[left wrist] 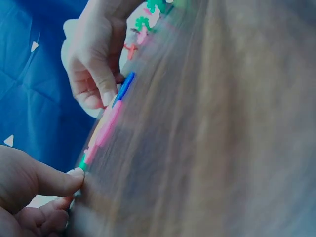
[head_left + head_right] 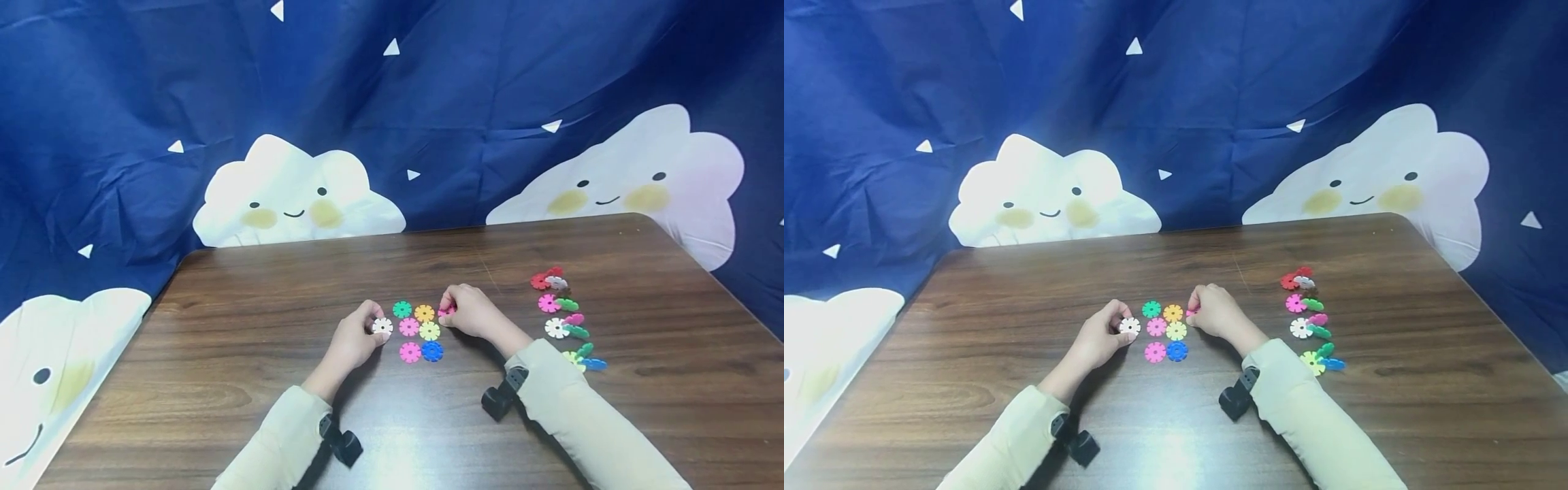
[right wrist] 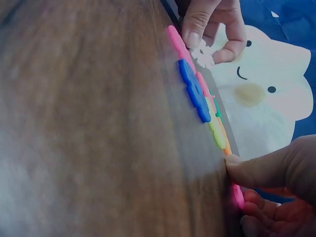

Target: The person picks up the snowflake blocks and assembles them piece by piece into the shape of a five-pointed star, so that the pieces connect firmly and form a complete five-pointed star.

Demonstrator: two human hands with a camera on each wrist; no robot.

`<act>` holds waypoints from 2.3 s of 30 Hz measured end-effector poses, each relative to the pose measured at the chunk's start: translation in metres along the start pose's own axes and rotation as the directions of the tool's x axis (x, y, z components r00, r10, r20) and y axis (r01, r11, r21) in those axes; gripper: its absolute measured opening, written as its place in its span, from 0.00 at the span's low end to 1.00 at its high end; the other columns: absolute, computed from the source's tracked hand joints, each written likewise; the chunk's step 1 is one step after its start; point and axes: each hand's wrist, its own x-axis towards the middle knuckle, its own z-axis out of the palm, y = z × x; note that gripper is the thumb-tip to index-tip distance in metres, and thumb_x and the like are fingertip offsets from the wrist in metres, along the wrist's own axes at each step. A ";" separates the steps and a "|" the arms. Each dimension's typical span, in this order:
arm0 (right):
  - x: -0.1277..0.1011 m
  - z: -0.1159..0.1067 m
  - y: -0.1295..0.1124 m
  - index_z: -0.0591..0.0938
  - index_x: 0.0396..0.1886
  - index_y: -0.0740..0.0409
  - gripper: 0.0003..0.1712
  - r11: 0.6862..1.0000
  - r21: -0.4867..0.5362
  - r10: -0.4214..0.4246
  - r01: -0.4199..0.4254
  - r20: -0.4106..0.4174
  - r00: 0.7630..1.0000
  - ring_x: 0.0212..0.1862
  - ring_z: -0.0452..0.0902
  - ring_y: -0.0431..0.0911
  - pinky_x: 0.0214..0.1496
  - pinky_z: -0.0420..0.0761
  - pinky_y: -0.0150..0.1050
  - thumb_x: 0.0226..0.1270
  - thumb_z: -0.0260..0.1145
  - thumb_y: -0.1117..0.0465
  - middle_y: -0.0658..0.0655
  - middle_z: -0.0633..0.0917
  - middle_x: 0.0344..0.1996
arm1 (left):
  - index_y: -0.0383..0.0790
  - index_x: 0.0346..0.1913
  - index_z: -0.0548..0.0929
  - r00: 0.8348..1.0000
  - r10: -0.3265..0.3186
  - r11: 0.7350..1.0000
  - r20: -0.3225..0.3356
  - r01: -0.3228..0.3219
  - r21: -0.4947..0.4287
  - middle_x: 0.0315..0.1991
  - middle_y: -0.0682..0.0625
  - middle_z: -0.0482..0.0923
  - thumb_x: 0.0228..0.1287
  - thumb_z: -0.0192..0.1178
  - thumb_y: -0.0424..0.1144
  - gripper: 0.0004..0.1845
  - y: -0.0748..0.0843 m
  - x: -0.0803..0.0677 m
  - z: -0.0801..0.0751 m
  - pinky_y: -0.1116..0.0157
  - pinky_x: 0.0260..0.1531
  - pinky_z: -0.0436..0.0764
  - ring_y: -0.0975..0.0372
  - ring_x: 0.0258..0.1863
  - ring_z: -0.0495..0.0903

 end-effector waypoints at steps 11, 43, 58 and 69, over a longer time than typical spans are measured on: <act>-0.002 -0.001 -0.003 0.77 0.38 0.61 0.16 0.999 0.007 0.036 -0.035 -0.025 0.999 0.42 0.72 0.53 0.48 0.74 0.49 0.51 0.71 0.64 0.60 0.79 0.37 | 0.40 0.37 0.78 0.997 0.023 0.980 -0.071 -0.036 -0.194 0.23 0.51 0.72 0.50 0.63 0.25 0.11 0.002 -0.007 0.003 0.67 0.28 0.69 0.63 0.24 0.69; -0.050 0.010 -0.020 0.74 0.28 0.59 0.07 0.827 0.459 -0.154 0.325 -0.371 0.916 0.27 0.75 0.38 0.28 0.75 0.29 0.58 0.65 0.69 0.56 0.86 0.28 | 0.22 0.45 0.71 0.993 -0.120 0.466 0.013 0.068 -0.882 0.18 0.52 0.71 0.62 0.52 0.25 0.10 0.049 -0.029 0.025 0.75 0.13 0.72 0.70 0.12 0.68; -0.060 0.017 -0.028 0.73 0.29 0.62 0.08 0.780 0.503 -0.144 0.373 -0.435 0.889 0.24 0.71 0.36 0.26 0.74 0.29 0.57 0.65 0.72 0.57 0.82 0.22 | 0.24 0.44 0.71 0.982 -0.166 0.375 0.090 0.148 -0.915 0.16 0.54 0.71 0.61 0.51 0.25 0.09 0.062 -0.038 0.021 0.76 0.14 0.72 0.71 0.11 0.68; -0.062 0.020 -0.029 0.72 0.31 0.70 0.06 0.670 0.614 -0.126 0.418 -0.461 0.878 0.28 0.77 0.34 0.30 0.80 0.30 0.59 0.62 0.74 0.67 0.83 0.27 | 0.25 0.44 0.72 0.975 -0.182 0.326 0.125 0.180 -0.928 0.19 0.54 0.72 0.63 0.51 0.26 0.08 0.066 -0.040 0.022 0.78 0.16 0.71 0.70 0.14 0.70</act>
